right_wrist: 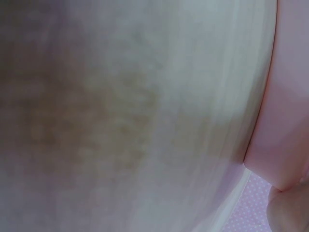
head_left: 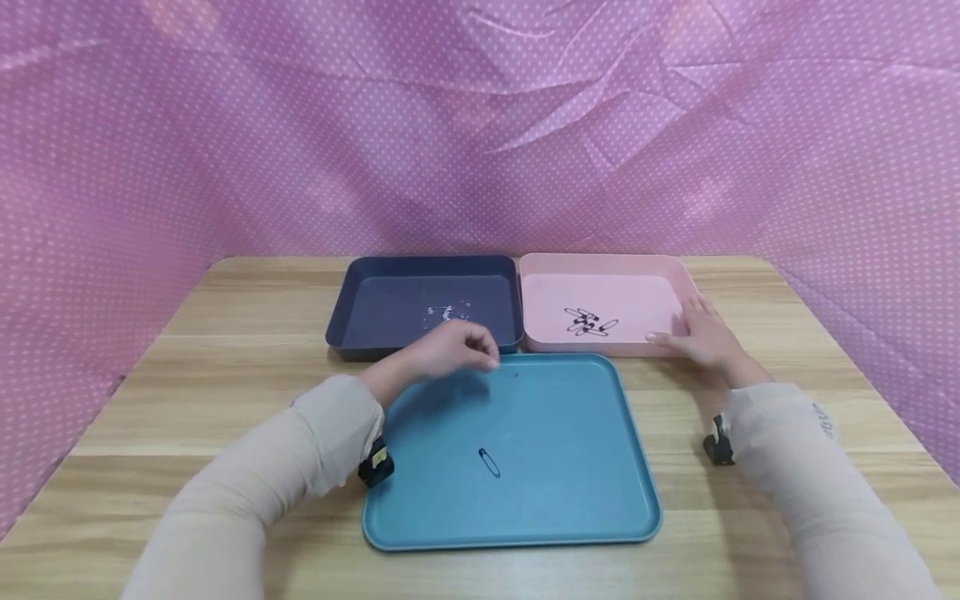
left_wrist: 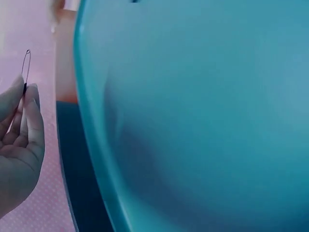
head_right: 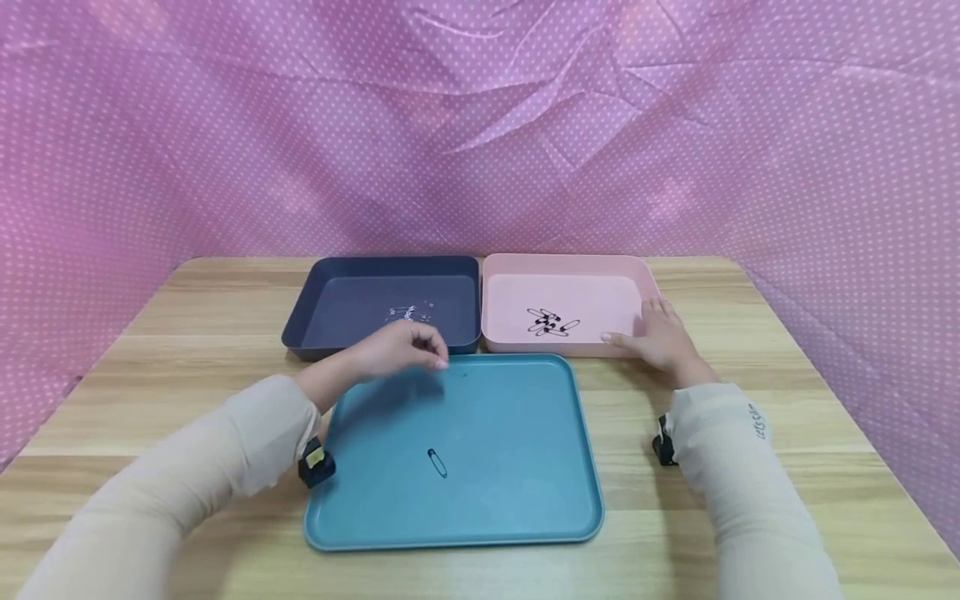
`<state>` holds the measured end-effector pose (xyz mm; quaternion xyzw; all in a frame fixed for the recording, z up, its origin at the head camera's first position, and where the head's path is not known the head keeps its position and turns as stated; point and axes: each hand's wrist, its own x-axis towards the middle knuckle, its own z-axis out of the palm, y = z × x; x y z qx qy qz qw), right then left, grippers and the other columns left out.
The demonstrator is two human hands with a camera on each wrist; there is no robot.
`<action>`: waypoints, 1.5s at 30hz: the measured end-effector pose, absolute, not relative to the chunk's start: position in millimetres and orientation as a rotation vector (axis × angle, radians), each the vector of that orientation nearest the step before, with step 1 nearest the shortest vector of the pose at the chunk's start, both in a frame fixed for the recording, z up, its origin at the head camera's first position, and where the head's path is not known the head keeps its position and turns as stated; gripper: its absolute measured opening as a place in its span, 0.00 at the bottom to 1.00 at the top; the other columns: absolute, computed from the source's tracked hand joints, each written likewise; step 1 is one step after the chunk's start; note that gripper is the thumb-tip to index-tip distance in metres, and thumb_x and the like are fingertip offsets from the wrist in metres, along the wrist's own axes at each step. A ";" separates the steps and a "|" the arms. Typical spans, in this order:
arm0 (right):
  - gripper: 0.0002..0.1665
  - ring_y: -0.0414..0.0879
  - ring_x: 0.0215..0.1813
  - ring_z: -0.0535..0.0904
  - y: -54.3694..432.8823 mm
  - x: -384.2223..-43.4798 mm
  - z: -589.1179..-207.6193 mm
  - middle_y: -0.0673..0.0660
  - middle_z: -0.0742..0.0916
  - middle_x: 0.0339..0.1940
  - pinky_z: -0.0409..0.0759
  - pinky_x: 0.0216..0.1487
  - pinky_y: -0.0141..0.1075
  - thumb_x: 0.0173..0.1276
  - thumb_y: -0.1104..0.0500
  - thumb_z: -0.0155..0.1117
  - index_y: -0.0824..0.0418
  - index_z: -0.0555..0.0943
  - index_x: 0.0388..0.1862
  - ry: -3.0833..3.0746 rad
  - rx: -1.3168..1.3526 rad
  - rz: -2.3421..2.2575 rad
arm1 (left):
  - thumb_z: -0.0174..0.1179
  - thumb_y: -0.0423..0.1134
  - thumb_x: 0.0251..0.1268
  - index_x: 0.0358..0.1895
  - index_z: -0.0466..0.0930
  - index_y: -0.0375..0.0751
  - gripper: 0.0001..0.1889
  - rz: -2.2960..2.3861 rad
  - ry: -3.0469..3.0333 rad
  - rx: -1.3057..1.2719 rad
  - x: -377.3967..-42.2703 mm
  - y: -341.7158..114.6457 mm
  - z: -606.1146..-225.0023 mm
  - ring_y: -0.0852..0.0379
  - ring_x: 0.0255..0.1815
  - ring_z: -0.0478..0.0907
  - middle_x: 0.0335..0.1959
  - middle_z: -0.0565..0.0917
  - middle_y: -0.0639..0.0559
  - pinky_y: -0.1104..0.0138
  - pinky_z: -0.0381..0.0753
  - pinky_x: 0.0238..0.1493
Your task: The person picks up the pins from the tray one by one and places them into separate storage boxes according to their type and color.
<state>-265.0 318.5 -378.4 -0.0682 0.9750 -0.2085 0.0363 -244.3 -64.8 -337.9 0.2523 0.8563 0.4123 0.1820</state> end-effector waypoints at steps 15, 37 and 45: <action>0.58 0.64 0.64 0.32 321.6 -264.3 -379.5 0.75 0.43 0.63 0.34 0.59 0.54 0.57 0.36 0.49 0.79 0.38 0.62 3.000 -0.223 -0.609 | 0.58 0.34 0.53 0.33 0.78 0.36 0.05 1.432 2.312 0.591 -282.2 9.2 -337.4 0.52 0.34 0.78 0.32 0.80 0.42 0.64 0.76 0.36; 0.56 0.64 0.64 0.33 316.5 -261.8 -374.1 0.75 0.43 0.63 0.34 0.59 0.54 0.58 0.37 0.49 0.79 0.39 0.62 3.004 -0.213 -0.602 | 0.58 0.31 0.53 0.29 0.78 0.42 0.02 1.469 2.530 0.452 -307.9 80.2 -360.5 0.61 0.30 0.73 0.28 0.77 0.55 0.74 0.72 0.30; 0.58 0.63 0.65 0.32 315.4 -261.7 -373.2 0.74 0.42 0.64 0.34 0.59 0.54 0.56 0.35 0.50 0.77 0.38 0.63 2.992 -0.182 -0.642 | 0.59 0.30 0.50 0.28 0.80 0.40 0.02 1.443 2.613 0.411 -318.0 96.3 -367.5 0.63 0.30 0.72 0.27 0.78 0.55 0.76 0.69 0.30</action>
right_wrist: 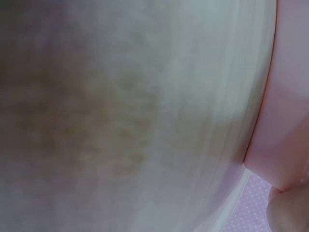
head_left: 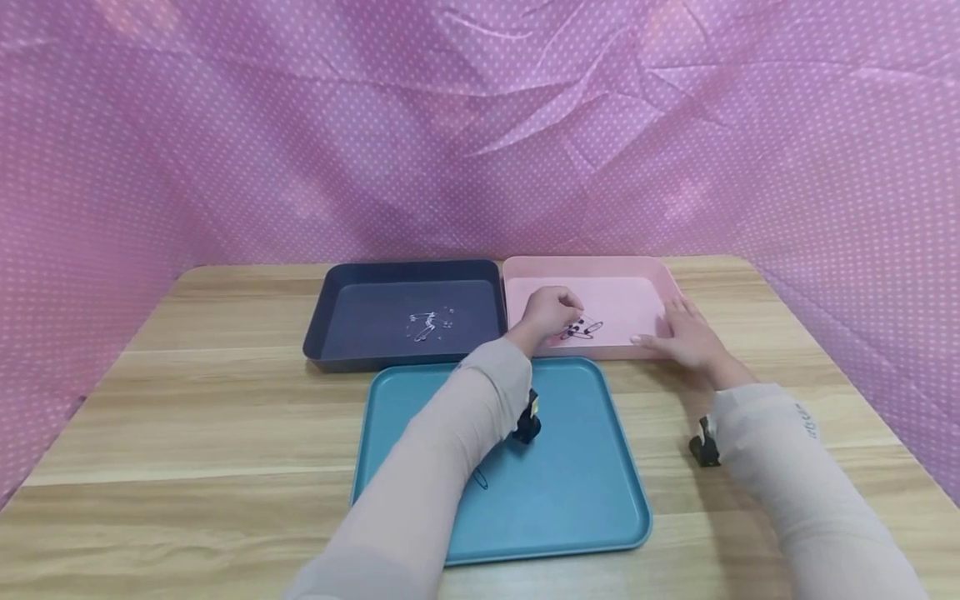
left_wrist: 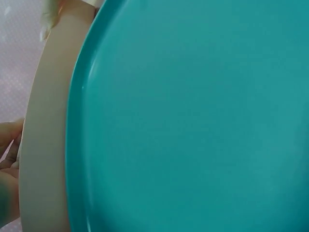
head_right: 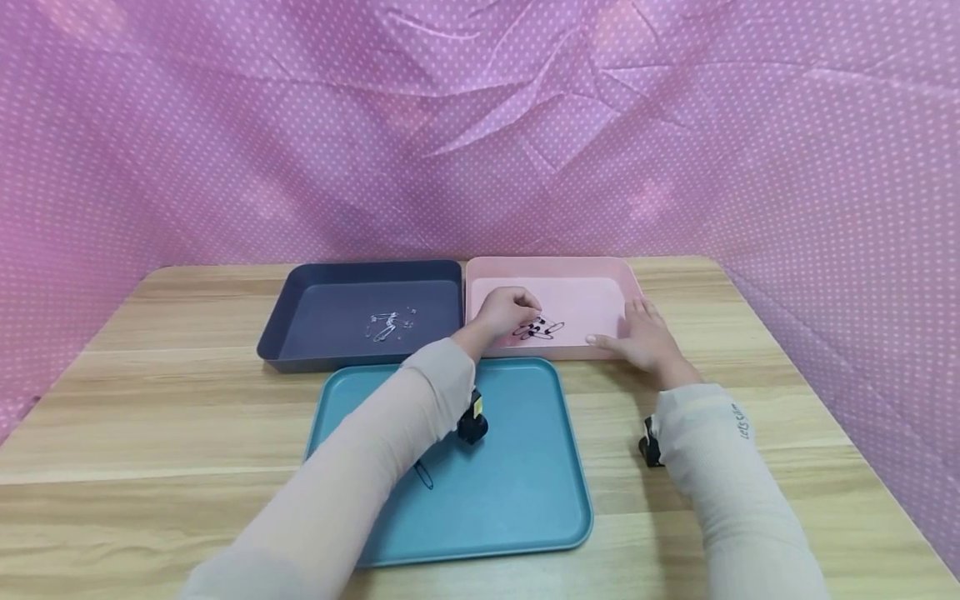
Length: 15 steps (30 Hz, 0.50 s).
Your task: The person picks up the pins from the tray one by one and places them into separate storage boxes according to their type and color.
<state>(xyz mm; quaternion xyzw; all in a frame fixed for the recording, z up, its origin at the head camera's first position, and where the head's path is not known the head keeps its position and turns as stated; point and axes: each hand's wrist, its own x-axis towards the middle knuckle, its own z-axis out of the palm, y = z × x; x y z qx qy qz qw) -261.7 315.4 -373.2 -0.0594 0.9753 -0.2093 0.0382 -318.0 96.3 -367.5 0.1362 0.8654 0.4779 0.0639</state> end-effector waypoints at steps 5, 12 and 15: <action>0.59 0.62 0.65 0.32 314.2 -262.4 -372.9 0.74 0.42 0.64 0.35 0.59 0.54 0.55 0.35 0.51 0.77 0.39 0.63 2.992 -0.171 -0.653 | 0.59 0.29 0.49 0.27 0.79 0.40 0.03 1.451 2.589 0.336 -323.1 104.4 -372.7 0.63 0.21 0.71 0.23 0.78 0.54 0.76 0.70 0.22; 0.59 0.62 0.65 0.32 314.3 -263.3 -373.2 0.74 0.42 0.64 0.35 0.59 0.54 0.55 0.36 0.51 0.77 0.38 0.63 2.988 -0.159 -0.645 | 0.59 0.28 0.47 0.26 0.80 0.41 0.05 1.333 2.670 0.382 -324.5 112.3 -378.6 0.62 0.30 0.71 0.23 0.77 0.56 0.75 0.68 0.34; 0.58 0.62 0.65 0.32 314.6 -263.6 -373.3 0.74 0.42 0.64 0.35 0.59 0.54 0.56 0.36 0.51 0.77 0.38 0.63 2.988 -0.154 -0.633 | 0.58 0.27 0.46 0.26 0.80 0.41 0.06 1.304 2.689 0.407 -324.4 113.9 -380.1 0.61 0.34 0.71 0.24 0.77 0.57 0.73 0.68 0.41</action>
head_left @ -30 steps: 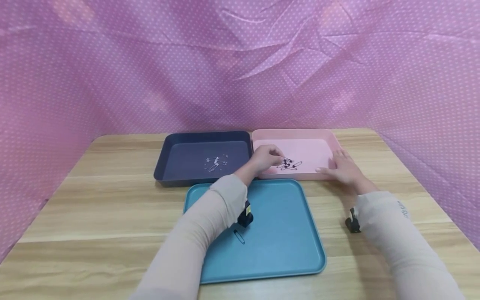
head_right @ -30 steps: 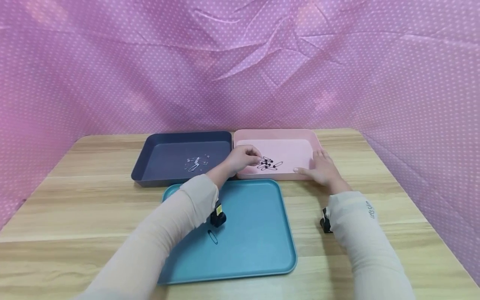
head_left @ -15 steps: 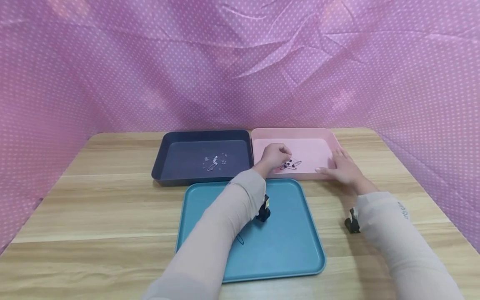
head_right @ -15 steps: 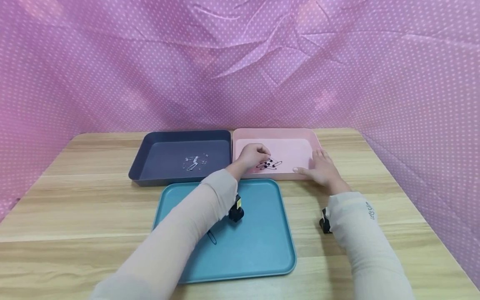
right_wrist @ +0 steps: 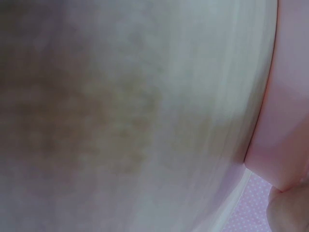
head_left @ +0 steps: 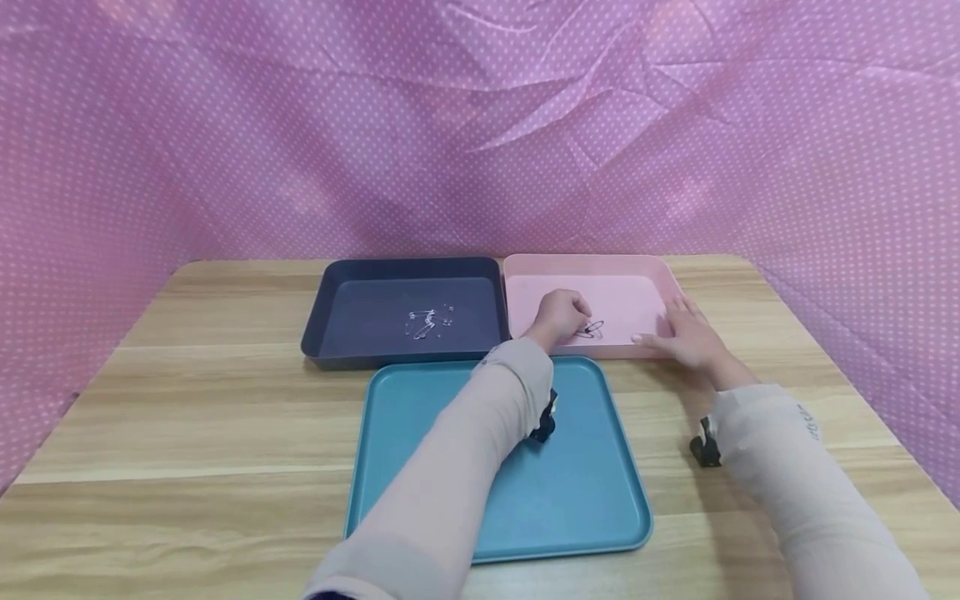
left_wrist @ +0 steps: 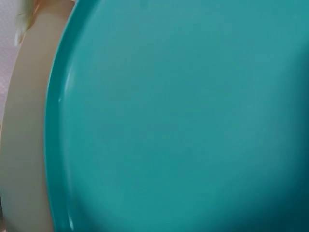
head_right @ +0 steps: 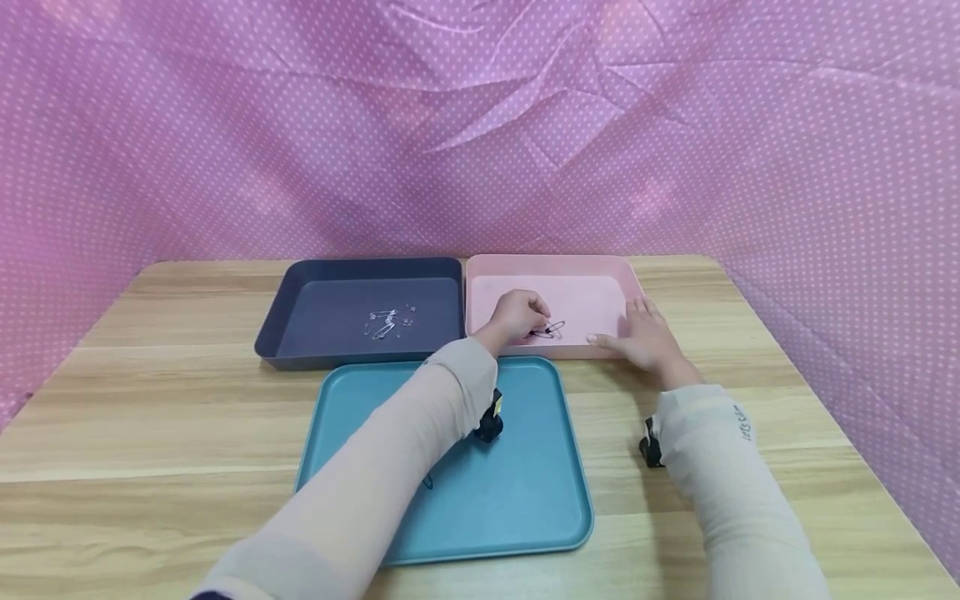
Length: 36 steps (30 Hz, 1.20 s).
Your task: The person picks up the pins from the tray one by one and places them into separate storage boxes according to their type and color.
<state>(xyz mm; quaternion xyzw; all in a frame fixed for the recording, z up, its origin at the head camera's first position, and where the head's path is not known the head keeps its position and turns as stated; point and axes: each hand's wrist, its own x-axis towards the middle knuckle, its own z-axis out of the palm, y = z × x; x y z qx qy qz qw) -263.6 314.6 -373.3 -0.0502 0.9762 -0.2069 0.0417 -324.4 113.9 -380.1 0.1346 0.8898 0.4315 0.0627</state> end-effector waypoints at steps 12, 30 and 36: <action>0.59 0.61 0.65 0.31 315.0 -263.4 -375.2 0.73 0.41 0.64 0.34 0.59 0.54 0.55 0.35 0.51 0.76 0.38 0.63 2.982 -0.154 -0.645 | 0.58 0.30 0.50 0.27 0.80 0.43 0.04 1.159 2.764 0.376 -325.1 118.6 -382.0 0.61 0.37 0.72 0.26 0.77 0.57 0.72 0.66 0.46; 0.60 0.62 0.65 0.32 315.8 -264.6 -379.4 0.73 0.42 0.64 0.34 0.59 0.54 0.54 0.34 0.52 0.77 0.38 0.63 2.988 -0.163 -0.675 | 0.55 0.34 0.55 0.31 0.81 0.40 0.05 1.227 2.712 0.336 -321.2 106.0 -370.2 0.63 0.26 0.73 0.26 0.79 0.54 0.74 0.72 0.33; 0.59 0.64 0.65 0.34 317.9 -265.7 -375.9 0.75 0.45 0.63 0.35 0.59 0.54 0.56 0.35 0.50 0.79 0.39 0.62 3.016 -0.206 -0.586 | 0.56 0.35 0.56 0.32 0.79 0.39 0.05 1.329 2.562 0.368 -314.9 98.5 -357.9 0.61 0.15 0.70 0.21 0.77 0.52 0.76 0.68 0.17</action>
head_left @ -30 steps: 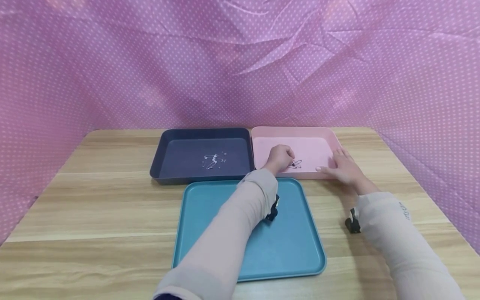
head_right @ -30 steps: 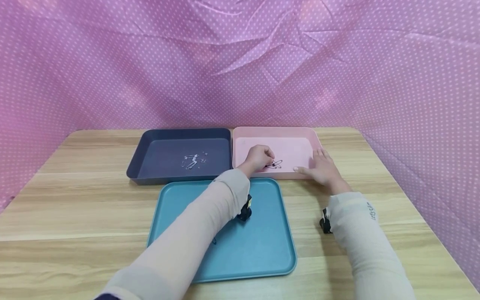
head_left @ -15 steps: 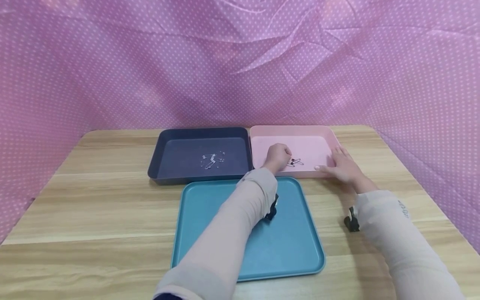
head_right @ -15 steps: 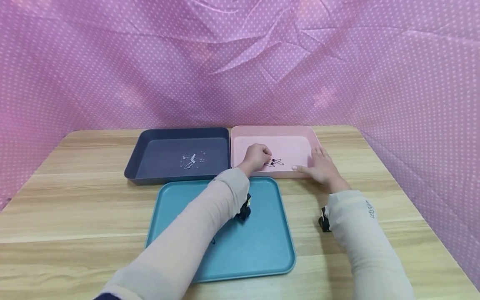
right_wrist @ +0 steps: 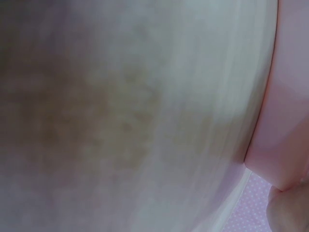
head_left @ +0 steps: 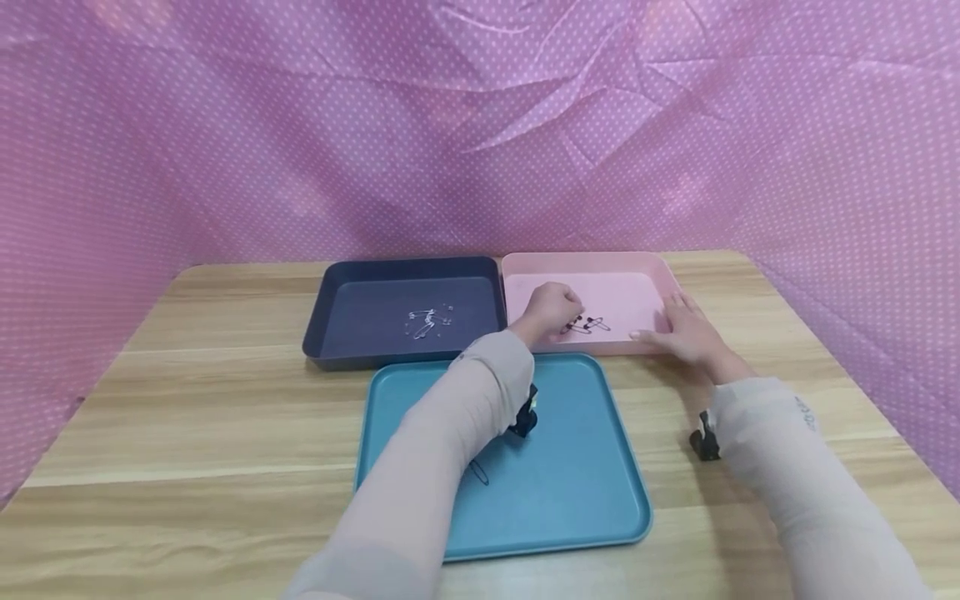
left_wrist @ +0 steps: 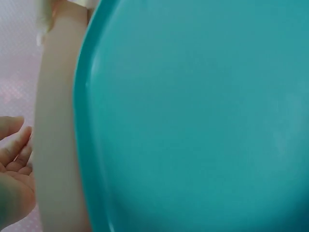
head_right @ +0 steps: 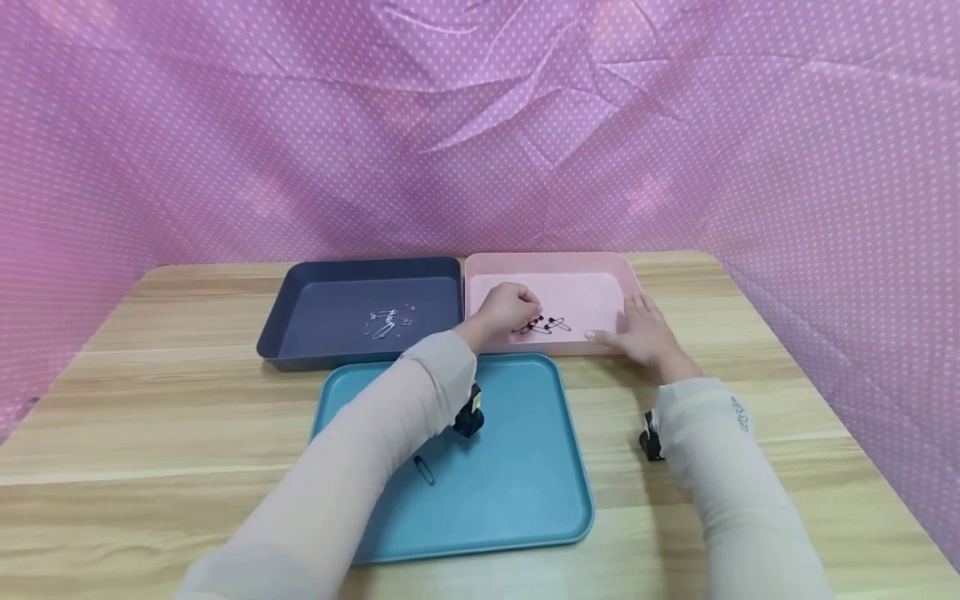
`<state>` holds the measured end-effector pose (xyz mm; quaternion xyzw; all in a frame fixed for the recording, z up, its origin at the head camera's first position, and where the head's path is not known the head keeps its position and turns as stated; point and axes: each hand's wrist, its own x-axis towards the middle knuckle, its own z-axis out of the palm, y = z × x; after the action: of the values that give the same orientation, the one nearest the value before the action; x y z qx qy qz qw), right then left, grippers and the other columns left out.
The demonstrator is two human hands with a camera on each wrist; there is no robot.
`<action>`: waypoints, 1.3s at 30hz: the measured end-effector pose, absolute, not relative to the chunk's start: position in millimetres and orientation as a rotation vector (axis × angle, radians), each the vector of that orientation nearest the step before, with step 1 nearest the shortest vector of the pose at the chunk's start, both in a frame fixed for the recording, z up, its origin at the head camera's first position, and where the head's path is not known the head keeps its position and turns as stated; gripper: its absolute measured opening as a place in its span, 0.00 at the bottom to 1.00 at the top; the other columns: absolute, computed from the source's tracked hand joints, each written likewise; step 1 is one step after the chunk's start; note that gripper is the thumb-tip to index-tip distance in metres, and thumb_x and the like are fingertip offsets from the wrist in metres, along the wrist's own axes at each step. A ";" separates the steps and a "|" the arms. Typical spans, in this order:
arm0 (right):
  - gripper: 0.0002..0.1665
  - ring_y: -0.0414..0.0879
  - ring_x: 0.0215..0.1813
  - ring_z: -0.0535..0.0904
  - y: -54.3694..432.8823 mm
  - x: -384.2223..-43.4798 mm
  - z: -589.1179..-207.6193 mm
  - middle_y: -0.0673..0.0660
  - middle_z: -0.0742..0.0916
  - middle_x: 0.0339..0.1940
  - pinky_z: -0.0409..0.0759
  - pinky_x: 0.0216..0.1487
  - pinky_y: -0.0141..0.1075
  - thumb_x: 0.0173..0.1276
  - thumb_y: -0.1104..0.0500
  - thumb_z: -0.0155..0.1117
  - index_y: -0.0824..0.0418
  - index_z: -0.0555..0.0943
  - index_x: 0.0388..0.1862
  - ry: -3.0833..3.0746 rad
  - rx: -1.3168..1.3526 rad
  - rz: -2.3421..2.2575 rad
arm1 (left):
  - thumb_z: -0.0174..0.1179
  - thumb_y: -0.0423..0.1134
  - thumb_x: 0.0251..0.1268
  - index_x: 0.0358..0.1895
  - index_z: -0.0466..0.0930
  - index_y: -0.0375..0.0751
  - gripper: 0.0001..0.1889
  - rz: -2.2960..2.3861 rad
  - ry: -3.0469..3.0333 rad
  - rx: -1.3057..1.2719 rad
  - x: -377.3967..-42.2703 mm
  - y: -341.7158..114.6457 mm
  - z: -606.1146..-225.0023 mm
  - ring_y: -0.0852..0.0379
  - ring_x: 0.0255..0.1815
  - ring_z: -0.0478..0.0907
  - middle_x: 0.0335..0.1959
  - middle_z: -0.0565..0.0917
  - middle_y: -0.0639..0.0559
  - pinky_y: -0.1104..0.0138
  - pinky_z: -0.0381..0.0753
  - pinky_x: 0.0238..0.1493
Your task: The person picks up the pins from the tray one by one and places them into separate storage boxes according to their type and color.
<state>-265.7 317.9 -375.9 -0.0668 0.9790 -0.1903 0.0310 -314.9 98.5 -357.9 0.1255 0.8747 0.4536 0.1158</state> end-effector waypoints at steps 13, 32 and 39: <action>0.58 0.64 0.64 0.33 319.8 -266.3 -377.1 0.75 0.44 0.63 0.34 0.60 0.53 0.57 0.36 0.50 0.79 0.38 0.62 3.003 -0.212 -0.593 | 0.56 0.38 0.56 0.35 0.78 0.39 0.07 1.345 2.475 0.457 -295.0 61.9 -343.4 0.60 0.32 0.76 0.30 0.78 0.53 0.73 0.74 0.32; 0.58 0.65 0.64 0.33 320.8 -265.8 -375.4 0.76 0.45 0.63 0.35 0.59 0.54 0.57 0.36 0.50 0.80 0.38 0.61 3.026 -0.242 -0.582 | 0.57 0.39 0.55 0.42 0.76 0.39 0.12 1.231 2.350 0.626 -251.3 3.7 -334.6 0.59 0.38 0.74 0.36 0.78 0.53 0.70 0.72 0.39; 0.59 0.64 0.64 0.32 319.5 -265.4 -377.2 0.76 0.45 0.63 0.35 0.59 0.54 0.56 0.36 0.51 0.80 0.39 0.61 3.024 -0.227 -0.615 | 0.56 0.38 0.57 0.45 0.75 0.38 0.13 1.135 2.270 0.730 -233.8 -18.6 -335.7 0.59 0.39 0.72 0.37 0.77 0.54 0.69 0.70 0.41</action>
<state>-265.4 319.5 -377.2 -0.0734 0.9770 -0.1987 0.0236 -233.8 -18.6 -335.7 0.2678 0.8328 0.4165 0.2475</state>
